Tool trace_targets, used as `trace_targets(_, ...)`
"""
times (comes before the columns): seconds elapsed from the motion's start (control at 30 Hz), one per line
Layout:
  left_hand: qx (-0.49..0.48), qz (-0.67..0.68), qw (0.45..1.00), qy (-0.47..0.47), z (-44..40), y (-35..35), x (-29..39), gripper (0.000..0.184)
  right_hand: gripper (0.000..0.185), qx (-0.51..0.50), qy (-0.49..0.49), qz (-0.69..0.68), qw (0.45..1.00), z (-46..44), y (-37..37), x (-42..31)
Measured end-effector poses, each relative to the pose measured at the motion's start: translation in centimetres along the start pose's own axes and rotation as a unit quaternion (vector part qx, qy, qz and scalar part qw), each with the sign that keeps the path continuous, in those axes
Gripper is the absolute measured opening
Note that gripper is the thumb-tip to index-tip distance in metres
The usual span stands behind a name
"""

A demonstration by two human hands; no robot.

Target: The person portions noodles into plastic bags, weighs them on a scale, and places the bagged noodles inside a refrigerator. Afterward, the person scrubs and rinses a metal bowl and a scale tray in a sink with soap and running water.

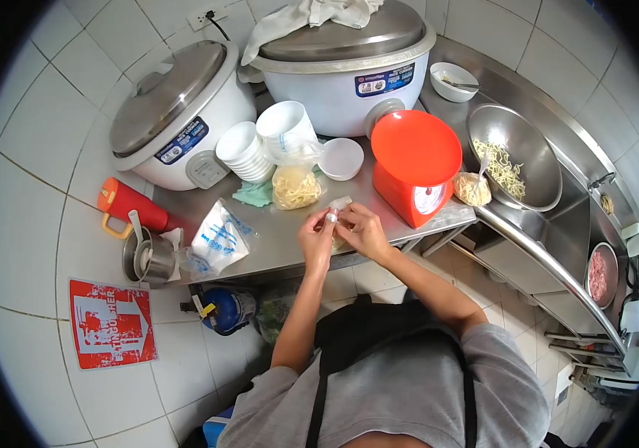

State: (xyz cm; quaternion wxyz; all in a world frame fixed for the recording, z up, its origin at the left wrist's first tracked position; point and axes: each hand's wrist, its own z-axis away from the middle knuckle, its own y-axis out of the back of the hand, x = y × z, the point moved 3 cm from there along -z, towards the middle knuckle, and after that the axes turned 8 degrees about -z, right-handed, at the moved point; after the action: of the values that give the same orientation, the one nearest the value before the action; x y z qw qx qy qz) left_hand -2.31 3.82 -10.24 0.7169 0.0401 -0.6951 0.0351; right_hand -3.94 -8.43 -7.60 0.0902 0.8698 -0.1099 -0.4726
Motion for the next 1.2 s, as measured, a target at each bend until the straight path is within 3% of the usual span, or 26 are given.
trace_targets(0.1, 0.031, -0.101, 0.986, -0.130, 0.5, 0.0, 0.2, 0.016, 0.014, 0.022, -0.075, -0.085, 0.993, 0.2, 0.1, 0.4)
trace_targets(0.2, 0.067, -0.086, 0.980, -0.166, 0.9, -0.5, 0.3, 0.011, 0.013, 0.057, -0.131, -0.128, 0.982, 0.7, -0.4, 1.9)
trace_targets(0.37, 0.007, -0.144, 0.974, -0.177, -0.3, -0.2, 0.0, 0.007, 0.012, 0.031, -0.167, -0.167, 0.971, 0.3, -0.7, 3.7)
trace_targets(0.63, -0.097, -0.225, 0.955, -0.167, -1.8, -0.1, 0.4, 0.015, 0.012, -0.038, -0.177, -0.076, 0.980, -0.6, -0.3, 3.5)
trace_targets(0.83, -0.053, -0.195, 0.967, -0.157, -1.5, 0.0, 0.4, 0.025, 0.015, -0.104, -0.095, 0.034, 0.989, -1.9, 0.4, 0.8)
trace_targets(0.9, -0.044, -0.248, 0.953, -0.171, -1.2, -0.2, 0.2, 0.025, 0.017, -0.138, -0.097, 0.089, 0.982, -1.7, 0.4, 1.1)
trace_targets(1.0, -0.027, -0.278, 0.945, -0.169, -0.8, -0.3, 0.4, 0.022, 0.017, -0.181, -0.133, 0.172, 0.959, -2.4, 0.1, 1.1)
trace_targets(1.1, -0.014, -0.245, 0.954, -0.170, -0.3, 0.1, 0.6, 0.018, 0.018, -0.253, -0.130, 0.131, 0.950, -3.7, 0.7, 1.2)
trace_targets(1.2, -0.013, -0.232, 0.958, -0.168, -0.4, 0.2, 0.3, 0.014, 0.019, -0.277, -0.227, 0.104, 0.928, -4.6, 0.9, 0.1)
